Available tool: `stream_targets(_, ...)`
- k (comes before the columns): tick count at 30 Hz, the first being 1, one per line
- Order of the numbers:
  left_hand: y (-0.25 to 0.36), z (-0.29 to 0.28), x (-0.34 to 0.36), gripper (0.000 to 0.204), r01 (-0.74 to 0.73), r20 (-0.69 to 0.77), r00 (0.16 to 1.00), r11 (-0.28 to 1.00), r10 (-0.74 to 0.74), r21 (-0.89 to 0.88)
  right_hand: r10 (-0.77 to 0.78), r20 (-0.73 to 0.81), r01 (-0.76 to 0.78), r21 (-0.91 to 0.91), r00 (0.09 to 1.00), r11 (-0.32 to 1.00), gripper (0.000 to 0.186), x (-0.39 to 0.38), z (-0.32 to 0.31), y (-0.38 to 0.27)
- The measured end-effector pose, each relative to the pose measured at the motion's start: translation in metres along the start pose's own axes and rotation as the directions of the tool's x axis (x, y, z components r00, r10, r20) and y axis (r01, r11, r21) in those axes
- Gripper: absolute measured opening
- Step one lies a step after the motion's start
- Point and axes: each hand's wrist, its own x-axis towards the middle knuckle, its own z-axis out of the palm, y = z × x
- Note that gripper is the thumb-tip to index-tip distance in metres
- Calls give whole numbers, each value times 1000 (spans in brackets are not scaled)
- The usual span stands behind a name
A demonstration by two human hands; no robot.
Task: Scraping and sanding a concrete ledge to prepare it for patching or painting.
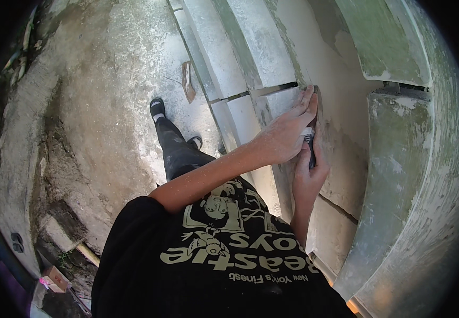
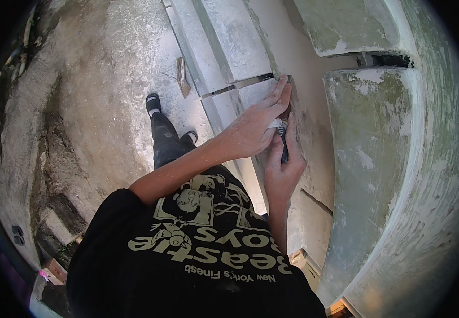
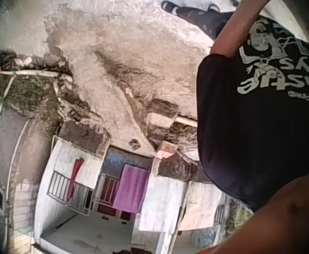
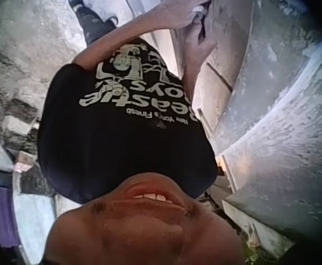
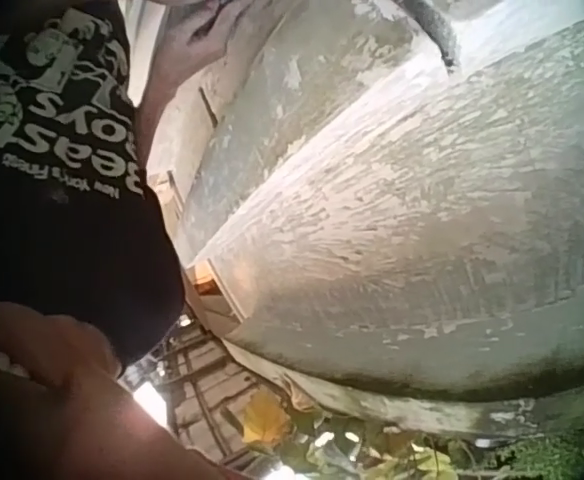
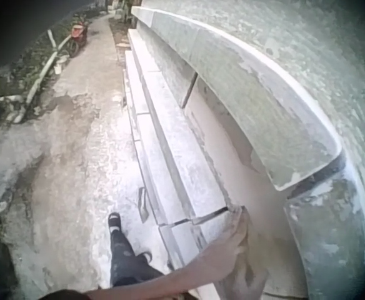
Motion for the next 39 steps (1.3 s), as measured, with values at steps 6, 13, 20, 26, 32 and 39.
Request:
stream_targets(6, -2, -2, 4, 85, -36, -26, 999, 998, 35, -47, -10, -45, 9, -32, 999, 999, 44, 4, 3, 0)
stream_targets(13, -3, -6, 6, 79, -24, -31, 999, 1000, 25, 20, 14, -26, -13, 15, 1000, 1000, 46, 10, 4, -1)
stream_targets(20, -11, -12, 15, 69, -54, -85, 995, 996, 60, 71, -102, -50, 102, -15, 994, 995, 45, 29, 17, -4)
stream_targets(26, 0, -9, -9, 73, -21, -32, 999, 1000, 21, -4, -127, -46, 127, 16, 991, 992, 46, 4, 5, 6)
stream_targets(32, 6, 4, -19, 82, 11, 43, 999, 995, -6, -102, -34, -52, 36, 38, 998, 999, 49, -19, -5, 14)
stream_targets(39, 4, -1, -7, 80, 4, 47, 999, 988, 3, -156, -116, -89, 113, -38, 989, 993, 52, -12, -3, 0)
